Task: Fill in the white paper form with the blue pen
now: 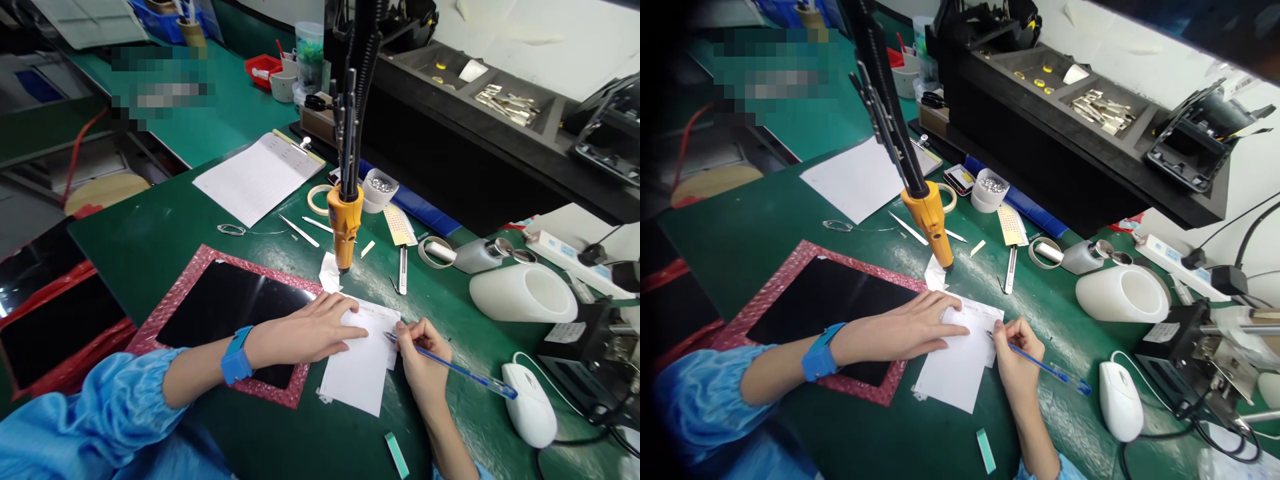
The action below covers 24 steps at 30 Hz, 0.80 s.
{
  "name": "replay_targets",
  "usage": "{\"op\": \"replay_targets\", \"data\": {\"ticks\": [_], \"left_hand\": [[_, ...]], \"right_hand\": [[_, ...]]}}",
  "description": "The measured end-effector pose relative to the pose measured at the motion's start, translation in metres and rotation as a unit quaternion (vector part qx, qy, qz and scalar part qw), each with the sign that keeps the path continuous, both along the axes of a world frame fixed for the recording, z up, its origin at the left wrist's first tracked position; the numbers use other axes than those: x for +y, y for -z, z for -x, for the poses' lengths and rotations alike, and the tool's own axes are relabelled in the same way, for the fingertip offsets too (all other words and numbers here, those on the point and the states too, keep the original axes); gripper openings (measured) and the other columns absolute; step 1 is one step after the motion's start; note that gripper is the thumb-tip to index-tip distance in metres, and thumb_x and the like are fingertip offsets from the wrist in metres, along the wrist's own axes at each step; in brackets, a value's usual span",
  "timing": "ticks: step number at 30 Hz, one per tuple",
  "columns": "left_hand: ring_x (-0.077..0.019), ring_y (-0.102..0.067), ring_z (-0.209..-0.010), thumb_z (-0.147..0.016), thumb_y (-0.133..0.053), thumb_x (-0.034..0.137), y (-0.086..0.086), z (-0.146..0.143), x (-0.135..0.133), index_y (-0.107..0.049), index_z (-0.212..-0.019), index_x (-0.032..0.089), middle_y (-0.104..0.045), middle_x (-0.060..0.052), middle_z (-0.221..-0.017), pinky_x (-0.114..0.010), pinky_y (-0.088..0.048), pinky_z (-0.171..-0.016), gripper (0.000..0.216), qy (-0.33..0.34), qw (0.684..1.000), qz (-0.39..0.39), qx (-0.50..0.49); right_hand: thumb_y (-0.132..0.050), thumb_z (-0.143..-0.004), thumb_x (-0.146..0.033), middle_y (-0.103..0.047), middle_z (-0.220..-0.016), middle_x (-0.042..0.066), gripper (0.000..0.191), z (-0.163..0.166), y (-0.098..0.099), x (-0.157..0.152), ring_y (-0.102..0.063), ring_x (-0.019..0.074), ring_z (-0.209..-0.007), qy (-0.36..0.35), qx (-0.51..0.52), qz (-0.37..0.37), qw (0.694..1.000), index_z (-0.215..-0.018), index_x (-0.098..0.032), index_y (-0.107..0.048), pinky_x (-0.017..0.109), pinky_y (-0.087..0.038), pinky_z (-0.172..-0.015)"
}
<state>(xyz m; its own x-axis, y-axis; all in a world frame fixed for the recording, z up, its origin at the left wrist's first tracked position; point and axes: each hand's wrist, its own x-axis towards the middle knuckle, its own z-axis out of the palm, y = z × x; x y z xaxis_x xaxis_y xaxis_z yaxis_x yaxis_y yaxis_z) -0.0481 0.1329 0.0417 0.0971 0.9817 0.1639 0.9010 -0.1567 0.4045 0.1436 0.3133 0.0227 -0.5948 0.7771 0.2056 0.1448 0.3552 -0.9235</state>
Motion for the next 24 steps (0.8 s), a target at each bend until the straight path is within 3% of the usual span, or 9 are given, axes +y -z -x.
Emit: {"op": "replay_targets", "data": {"ticks": [7, 14, 19, 24], "left_hand": [[-0.0404, -0.058, -0.138, -0.109, -0.071, 0.023, 0.002, -0.007, -0.001, -0.064, -0.153, 0.027, -0.058, -0.017, -0.149, -0.055, -0.056, -0.115, 0.044, 0.002, 1.000, -0.013, 0.019], [-0.0378, -0.060, -0.135, -0.108, -0.077, 0.027, -0.001, -0.009, 0.000, -0.065, -0.148, 0.024, -0.060, -0.017, -0.146, -0.050, -0.055, -0.114, 0.042, -0.008, 0.999, -0.031, 0.021], [-0.0367, -0.061, -0.134, -0.100, -0.090, 0.035, -0.005, 0.002, 0.002, -0.048, -0.158, 0.010, -0.064, -0.020, -0.145, -0.049, -0.053, -0.118, 0.077, 0.013, 0.999, -0.014, -0.039], [-0.0358, -0.060, -0.140, -0.097, -0.093, 0.039, 0.000, 0.000, 0.002, -0.032, -0.169, 0.016, -0.063, -0.018, -0.151, -0.050, -0.050, -0.124, 0.097, -0.007, 0.996, 0.000, -0.084]], "right_hand": [[-0.081, -0.099, -0.062, -0.054, -0.054, -0.005, 0.060, 0.000, -0.003, 0.000, -0.046, 0.0116, -0.049, -0.007, -0.003, -0.021, 1.000, -0.065, -0.028, -0.045, 0.025, -0.037, -0.046], [-0.079, -0.102, -0.059, -0.052, -0.054, -0.006, 0.058, 0.002, -0.002, 0.001, -0.043, 0.0117, -0.048, -0.017, -0.004, -0.043, 0.999, -0.066, -0.028, -0.046, 0.026, -0.034, -0.046], [-0.079, -0.103, -0.056, -0.053, -0.054, -0.006, 0.056, 0.000, -0.004, -0.001, -0.045, 0.0116, -0.048, -0.011, 0.005, -0.056, 0.998, -0.066, -0.028, -0.047, 0.026, -0.034, -0.046], [-0.079, -0.103, -0.049, -0.054, -0.057, -0.006, 0.053, 0.003, -0.015, -0.012, -0.046, 0.0115, -0.049, -0.030, 0.005, -0.084, 0.996, -0.067, -0.027, -0.048, 0.026, -0.036, -0.048]]}}
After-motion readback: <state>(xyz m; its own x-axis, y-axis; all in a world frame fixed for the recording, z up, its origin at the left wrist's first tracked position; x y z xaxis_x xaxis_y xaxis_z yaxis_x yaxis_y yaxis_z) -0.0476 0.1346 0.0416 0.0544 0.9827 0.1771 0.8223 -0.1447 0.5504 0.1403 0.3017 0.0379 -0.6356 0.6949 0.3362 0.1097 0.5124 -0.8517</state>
